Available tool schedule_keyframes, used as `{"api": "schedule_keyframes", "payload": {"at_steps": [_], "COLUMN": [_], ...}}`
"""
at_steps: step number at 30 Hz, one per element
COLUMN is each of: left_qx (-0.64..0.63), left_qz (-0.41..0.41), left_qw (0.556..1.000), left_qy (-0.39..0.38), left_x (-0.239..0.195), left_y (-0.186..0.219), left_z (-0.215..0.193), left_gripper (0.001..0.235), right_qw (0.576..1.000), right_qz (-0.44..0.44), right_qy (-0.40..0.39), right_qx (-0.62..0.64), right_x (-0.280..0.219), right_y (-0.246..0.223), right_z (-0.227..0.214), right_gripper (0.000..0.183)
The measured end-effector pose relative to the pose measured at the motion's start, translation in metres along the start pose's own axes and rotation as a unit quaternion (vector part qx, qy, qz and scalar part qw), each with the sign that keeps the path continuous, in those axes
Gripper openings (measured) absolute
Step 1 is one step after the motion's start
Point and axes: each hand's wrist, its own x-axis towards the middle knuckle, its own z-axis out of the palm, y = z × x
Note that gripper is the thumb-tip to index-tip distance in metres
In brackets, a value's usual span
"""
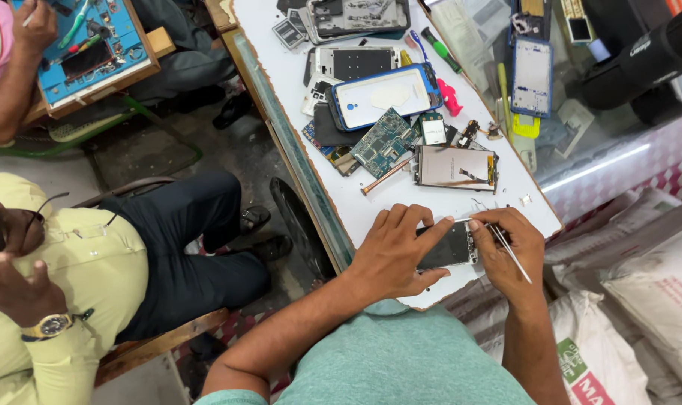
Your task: The person uses tweezers to carefully remove small components and adhesive residue from the interior of a disassembled smartphone. The person repeatedly adjusts the phone's position and uses the tweezers to lift and scrape parts from the chassis.
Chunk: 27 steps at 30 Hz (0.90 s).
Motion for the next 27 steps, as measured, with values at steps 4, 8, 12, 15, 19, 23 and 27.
{"api": "schedule_keyframes", "payload": {"at_steps": [4, 8, 12, 15, 19, 23, 27], "left_qx": [-0.017, -0.027, -0.026, -0.021, -0.013, -0.015, -0.017], "left_qz": [0.001, 0.003, -0.001, -0.002, -0.007, -0.025, -0.039], "left_qw": [1.0, 1.0, 1.0, 1.0, 1.0, 0.999, 0.998], "left_qy": [-0.004, 0.004, -0.002, -0.013, -0.016, -0.022, -0.037], "left_x": [-0.003, -0.003, -0.002, 0.0, 0.001, 0.004, 0.005], "left_y": [-0.001, -0.001, 0.0, 0.0, 0.0, 0.001, 0.0], "left_z": [-0.001, -0.002, -0.003, -0.002, 0.0, 0.001, 0.002], "left_gripper": [0.076, 0.076, 0.075, 0.075, 0.075, 0.076, 0.076], "right_qw": [0.996, 0.981, 0.951, 0.925, 0.919, 0.901, 0.9], "right_qz": [-0.079, -0.149, -0.225, -0.279, -0.284, -0.324, -0.331], "right_qy": [0.004, -0.004, -0.014, -0.059, -0.093, -0.088, -0.095], "right_qx": [-0.048, -0.122, -0.212, -0.25, -0.257, -0.274, -0.268], "right_x": [-0.002, 0.003, 0.01, 0.019, 0.027, 0.03, 0.031], "right_y": [-0.01, -0.016, -0.016, -0.012, -0.008, -0.008, -0.006], "right_z": [-0.004, -0.007, -0.011, -0.018, -0.019, -0.017, -0.017], "right_gripper": [0.014, 0.013, 0.013, 0.021, 0.023, 0.026, 0.028]}}
